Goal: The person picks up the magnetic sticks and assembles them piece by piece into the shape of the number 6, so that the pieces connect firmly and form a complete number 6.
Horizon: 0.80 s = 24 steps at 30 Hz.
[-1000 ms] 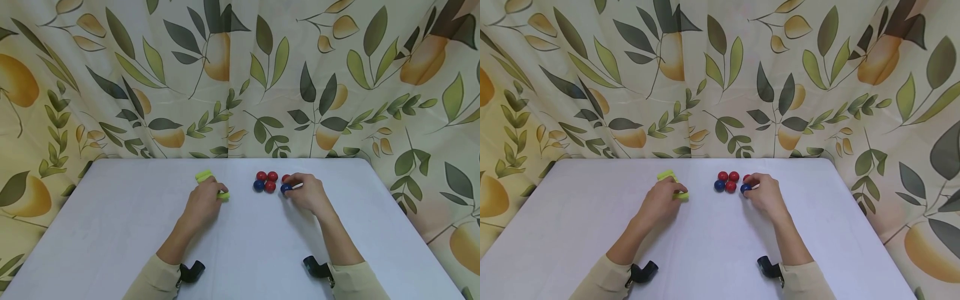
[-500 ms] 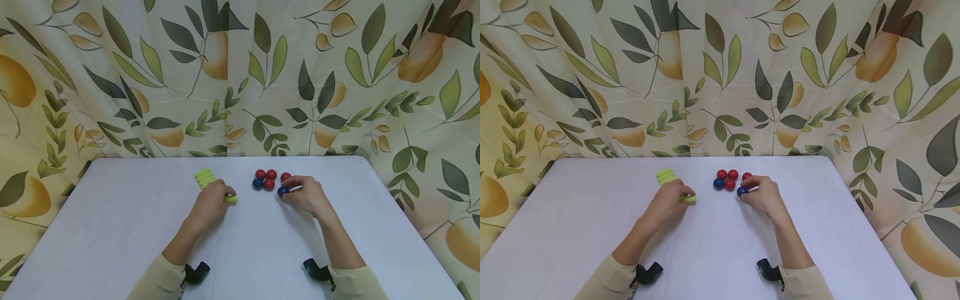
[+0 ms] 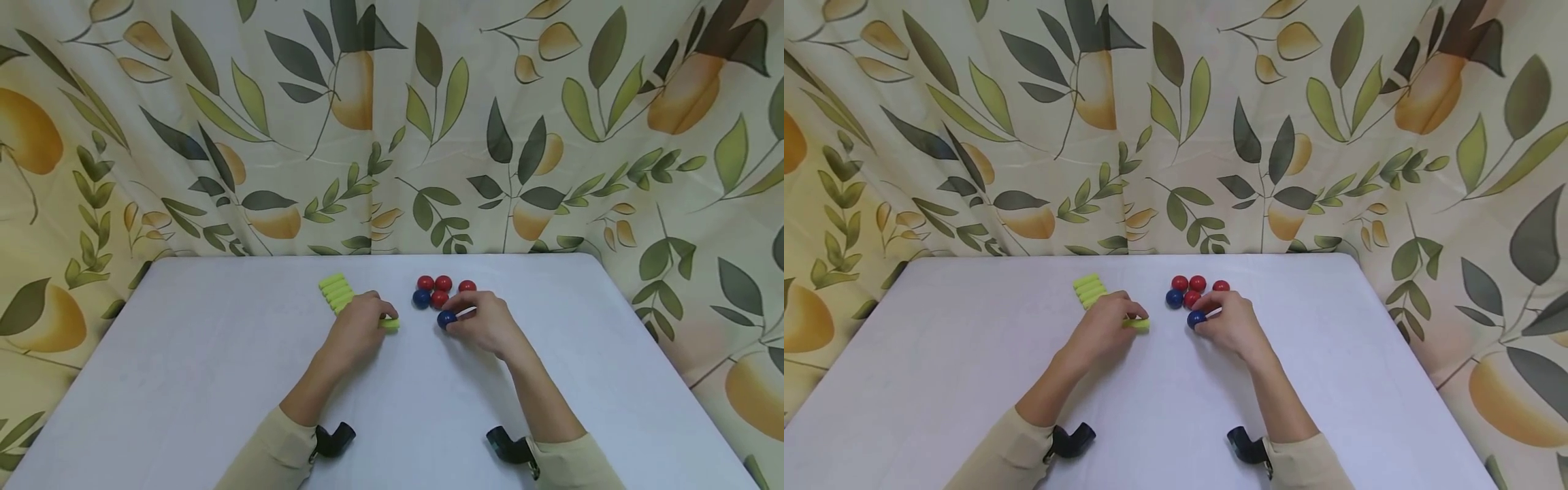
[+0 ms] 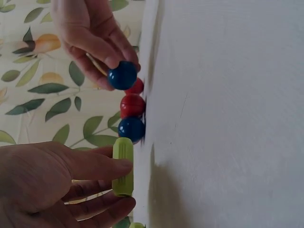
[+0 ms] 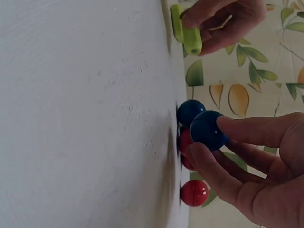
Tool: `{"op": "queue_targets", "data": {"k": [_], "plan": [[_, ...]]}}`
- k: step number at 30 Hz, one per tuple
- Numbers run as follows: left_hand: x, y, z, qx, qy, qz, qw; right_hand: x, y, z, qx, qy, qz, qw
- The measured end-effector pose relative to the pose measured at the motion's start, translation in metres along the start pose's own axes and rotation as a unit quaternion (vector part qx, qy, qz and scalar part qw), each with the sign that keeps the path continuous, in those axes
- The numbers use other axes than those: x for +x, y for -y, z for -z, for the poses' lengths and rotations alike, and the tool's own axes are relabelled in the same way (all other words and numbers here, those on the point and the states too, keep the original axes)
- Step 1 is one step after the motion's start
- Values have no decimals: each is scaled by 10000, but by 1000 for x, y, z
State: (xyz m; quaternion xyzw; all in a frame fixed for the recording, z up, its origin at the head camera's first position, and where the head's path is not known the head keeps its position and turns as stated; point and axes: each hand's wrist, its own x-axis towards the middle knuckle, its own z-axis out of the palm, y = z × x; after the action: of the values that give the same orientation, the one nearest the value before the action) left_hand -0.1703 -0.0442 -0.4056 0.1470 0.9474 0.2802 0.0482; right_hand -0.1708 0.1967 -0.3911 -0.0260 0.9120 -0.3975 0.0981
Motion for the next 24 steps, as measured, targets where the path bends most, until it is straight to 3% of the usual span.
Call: {"op": "queue_targets", "data": {"k": [7,15,24], "plan": [[5,-7,-5,74,119,-205,9997,4,4,-7,44,40,76,10000],[4,-4,-8,100,51,-425,9990,8,8,-17,-3,195,266,9995],[6,-5,-13,54,130,-519,9986,6,5,-18,-231,244,100,9994]]}}
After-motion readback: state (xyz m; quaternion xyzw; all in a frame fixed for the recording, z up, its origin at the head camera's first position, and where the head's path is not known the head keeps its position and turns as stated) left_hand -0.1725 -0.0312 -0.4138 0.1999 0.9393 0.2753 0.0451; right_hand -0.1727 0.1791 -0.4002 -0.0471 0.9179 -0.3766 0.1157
